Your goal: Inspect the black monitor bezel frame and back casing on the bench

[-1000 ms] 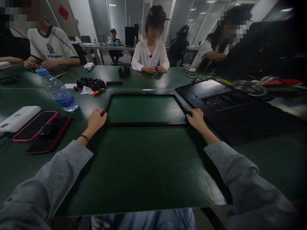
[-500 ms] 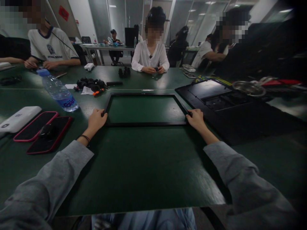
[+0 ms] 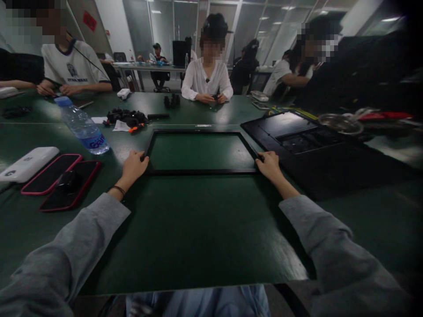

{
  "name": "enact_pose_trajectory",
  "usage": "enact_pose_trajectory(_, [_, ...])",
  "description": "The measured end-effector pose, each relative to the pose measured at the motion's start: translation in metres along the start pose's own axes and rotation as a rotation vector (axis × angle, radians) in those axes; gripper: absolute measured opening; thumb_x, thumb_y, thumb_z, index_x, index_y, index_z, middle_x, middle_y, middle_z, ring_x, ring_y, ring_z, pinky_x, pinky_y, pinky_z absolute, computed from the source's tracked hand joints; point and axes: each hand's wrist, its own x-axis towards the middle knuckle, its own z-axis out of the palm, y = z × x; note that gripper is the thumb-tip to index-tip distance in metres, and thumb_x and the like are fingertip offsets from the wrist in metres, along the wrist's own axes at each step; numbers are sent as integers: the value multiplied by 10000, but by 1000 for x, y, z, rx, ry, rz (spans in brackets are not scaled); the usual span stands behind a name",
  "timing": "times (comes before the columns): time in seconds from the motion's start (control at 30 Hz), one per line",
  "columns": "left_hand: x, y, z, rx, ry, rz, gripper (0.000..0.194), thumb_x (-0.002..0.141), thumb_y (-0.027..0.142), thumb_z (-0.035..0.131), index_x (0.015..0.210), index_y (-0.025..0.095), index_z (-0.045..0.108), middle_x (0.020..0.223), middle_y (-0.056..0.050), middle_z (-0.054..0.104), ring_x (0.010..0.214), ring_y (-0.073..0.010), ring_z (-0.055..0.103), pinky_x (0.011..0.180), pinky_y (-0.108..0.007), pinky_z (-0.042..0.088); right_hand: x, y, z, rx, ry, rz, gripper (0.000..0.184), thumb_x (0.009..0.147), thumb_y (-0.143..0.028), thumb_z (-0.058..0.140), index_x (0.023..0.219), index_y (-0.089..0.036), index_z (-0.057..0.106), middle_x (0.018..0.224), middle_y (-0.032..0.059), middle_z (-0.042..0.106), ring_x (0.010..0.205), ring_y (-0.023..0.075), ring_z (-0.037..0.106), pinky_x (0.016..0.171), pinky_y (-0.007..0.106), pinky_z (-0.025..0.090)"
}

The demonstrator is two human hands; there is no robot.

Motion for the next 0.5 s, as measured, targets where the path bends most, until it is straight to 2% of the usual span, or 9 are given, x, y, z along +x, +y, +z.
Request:
enact_pose_trajectory(0.13, [1,-1,0,2,-10,12,507,947,418,423,1311,157,660,1299,-162,602,1146,-302,620,991,-400,483,0,-1,-1,18,-3,13,343,746,-242,536,1016,-106,699,997,187,569,1080,352,512,1030,577,387])
enact_pose_trajectory(0.5, [-3,4,-6,5,-18,7,534,942,421,409,1341,158,648,1284,-163,600,1143,-307,617,991,-411,489,4,15,9,-48,-23,2,409,804,-245,521,1133,-63,684,1116,212,574,1133,347,524,1048,533,393])
